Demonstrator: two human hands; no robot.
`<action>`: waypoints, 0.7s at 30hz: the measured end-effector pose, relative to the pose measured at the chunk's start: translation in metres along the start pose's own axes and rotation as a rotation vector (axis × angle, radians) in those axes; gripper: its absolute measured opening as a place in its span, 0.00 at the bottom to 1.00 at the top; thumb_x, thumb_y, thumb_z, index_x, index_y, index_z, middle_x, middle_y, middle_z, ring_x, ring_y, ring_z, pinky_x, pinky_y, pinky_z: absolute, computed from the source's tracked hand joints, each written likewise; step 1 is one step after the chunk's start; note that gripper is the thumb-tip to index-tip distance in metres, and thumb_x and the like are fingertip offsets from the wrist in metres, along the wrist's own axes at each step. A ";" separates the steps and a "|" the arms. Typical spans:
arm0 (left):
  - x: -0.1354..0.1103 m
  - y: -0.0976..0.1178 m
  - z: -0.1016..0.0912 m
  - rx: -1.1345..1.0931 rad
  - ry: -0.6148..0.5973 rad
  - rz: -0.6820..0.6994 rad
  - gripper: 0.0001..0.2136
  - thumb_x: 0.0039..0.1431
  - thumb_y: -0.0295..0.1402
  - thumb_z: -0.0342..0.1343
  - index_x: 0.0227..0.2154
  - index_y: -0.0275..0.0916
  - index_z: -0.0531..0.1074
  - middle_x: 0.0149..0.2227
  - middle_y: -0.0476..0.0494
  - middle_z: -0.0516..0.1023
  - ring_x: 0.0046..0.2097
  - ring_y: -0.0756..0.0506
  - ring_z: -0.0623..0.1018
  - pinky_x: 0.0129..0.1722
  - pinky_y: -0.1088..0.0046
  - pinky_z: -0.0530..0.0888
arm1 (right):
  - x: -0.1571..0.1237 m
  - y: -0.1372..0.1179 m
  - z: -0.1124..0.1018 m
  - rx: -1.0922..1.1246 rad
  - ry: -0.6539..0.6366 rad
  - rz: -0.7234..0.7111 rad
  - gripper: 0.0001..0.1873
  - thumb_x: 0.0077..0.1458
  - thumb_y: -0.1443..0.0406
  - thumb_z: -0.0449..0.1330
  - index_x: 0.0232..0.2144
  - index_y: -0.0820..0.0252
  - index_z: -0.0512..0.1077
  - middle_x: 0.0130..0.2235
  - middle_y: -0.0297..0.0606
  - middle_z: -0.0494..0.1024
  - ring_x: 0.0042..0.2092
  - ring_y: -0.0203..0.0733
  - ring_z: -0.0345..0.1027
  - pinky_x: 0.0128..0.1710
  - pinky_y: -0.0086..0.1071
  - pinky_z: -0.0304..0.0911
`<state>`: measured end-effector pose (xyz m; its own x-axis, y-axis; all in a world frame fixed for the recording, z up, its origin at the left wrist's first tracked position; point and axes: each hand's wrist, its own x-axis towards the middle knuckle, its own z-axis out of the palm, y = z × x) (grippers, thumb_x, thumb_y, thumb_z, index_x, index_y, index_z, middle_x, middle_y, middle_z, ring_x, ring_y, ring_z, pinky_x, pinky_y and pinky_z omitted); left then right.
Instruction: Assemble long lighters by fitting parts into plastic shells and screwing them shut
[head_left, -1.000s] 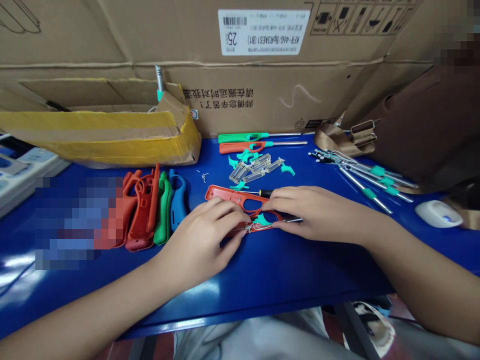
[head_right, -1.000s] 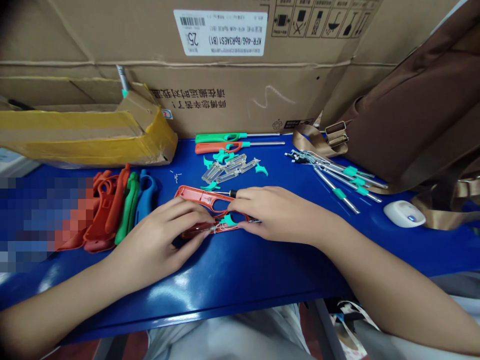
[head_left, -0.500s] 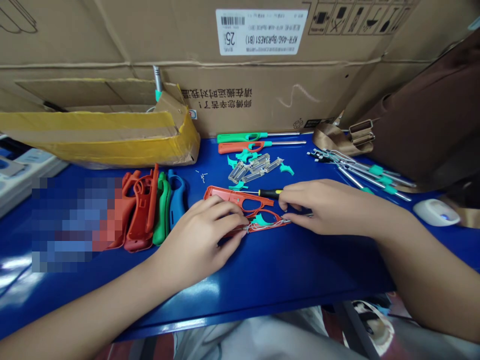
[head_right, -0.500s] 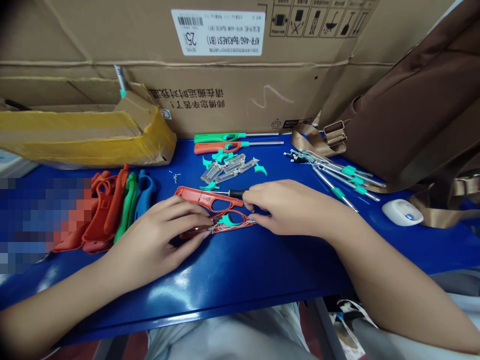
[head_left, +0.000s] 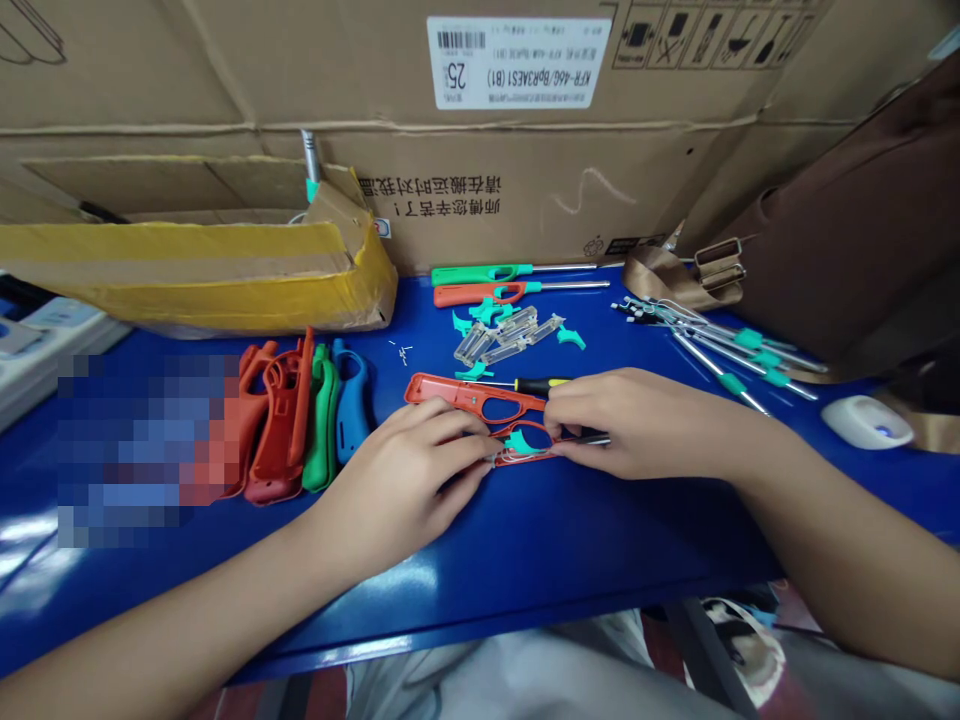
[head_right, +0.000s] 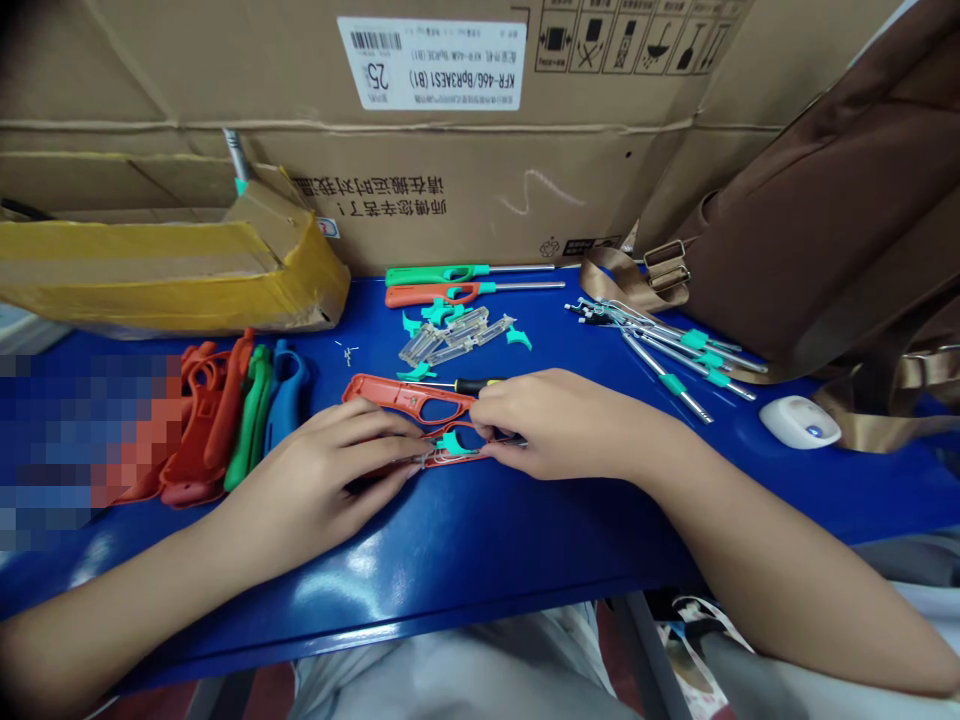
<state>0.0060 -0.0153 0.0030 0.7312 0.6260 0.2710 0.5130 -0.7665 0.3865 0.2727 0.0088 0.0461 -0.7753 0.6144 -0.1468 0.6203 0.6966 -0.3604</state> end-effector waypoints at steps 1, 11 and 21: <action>0.000 0.000 0.000 0.001 -0.004 0.001 0.10 0.68 0.29 0.54 0.48 0.43 0.78 0.46 0.44 0.81 0.49 0.41 0.76 0.49 0.59 0.73 | 0.000 0.000 0.000 0.000 0.004 -0.004 0.04 0.62 0.67 0.59 0.33 0.58 0.72 0.34 0.33 0.75 0.34 0.38 0.67 0.32 0.31 0.53; -0.001 0.002 -0.006 0.074 0.012 -0.106 0.13 0.61 0.34 0.62 0.47 0.40 0.72 0.44 0.43 0.79 0.45 0.39 0.78 0.44 0.59 0.75 | 0.006 0.009 0.015 -0.153 0.225 -0.077 0.13 0.66 0.67 0.56 0.50 0.57 0.74 0.49 0.42 0.74 0.48 0.46 0.69 0.46 0.39 0.64; -0.003 0.004 0.000 -0.022 -0.022 -0.139 0.07 0.64 0.30 0.60 0.43 0.42 0.70 0.39 0.48 0.79 0.41 0.43 0.78 0.40 0.66 0.74 | 0.016 0.017 0.028 -0.172 0.305 -0.093 0.06 0.65 0.68 0.56 0.37 0.61 0.74 0.51 0.47 0.69 0.46 0.47 0.67 0.45 0.40 0.65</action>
<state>0.0062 -0.0201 0.0035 0.6637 0.7222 0.1945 0.5999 -0.6693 0.4383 0.2680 0.0201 0.0120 -0.7743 0.6094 0.1706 0.5798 0.7911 -0.1947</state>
